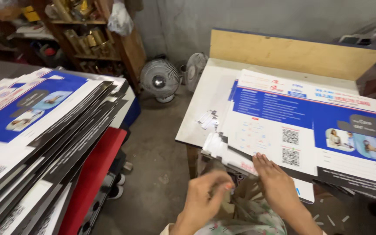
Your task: The person folds a stack of white papers in half and places them on a pile of similar documents. They repeat this process for multiple sheets, handling each one individually and stacking the finished items on the table.
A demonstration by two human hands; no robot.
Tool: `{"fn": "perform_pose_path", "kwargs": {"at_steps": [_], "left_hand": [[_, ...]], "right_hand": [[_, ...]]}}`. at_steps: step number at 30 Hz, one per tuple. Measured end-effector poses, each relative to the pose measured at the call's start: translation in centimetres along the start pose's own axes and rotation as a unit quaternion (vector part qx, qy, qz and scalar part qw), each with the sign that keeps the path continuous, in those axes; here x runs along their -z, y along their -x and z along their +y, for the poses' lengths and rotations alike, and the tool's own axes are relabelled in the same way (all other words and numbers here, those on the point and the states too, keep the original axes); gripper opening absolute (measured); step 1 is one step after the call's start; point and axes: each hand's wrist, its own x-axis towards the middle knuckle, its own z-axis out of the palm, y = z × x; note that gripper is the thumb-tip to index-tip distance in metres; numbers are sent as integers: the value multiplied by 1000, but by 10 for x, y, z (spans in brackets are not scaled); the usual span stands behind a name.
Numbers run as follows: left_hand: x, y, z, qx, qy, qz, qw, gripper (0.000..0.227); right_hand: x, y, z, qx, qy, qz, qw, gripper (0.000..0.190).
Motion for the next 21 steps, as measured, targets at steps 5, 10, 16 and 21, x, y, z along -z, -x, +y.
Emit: {"fn": "perform_pose_path", "kwargs": {"at_steps": [5,10,16,21], "left_hand": [[-54,-32,50,-202,-133,-47,969,74],[-102,-102,87,-371,-330,145,856,59],[-100,-161,48,-408,-370,101,828,59],[-86,-180,-34,-342,-411,-110,838,40]], "right_hand": [[96,-26,-11,-146,-460,206,851,43],[157,-19,-27,68,-788,430,436,49],[132,-19,5,-167,-791,377,452,29],[103,-4,15,-174,-83,242,951,34]]}}
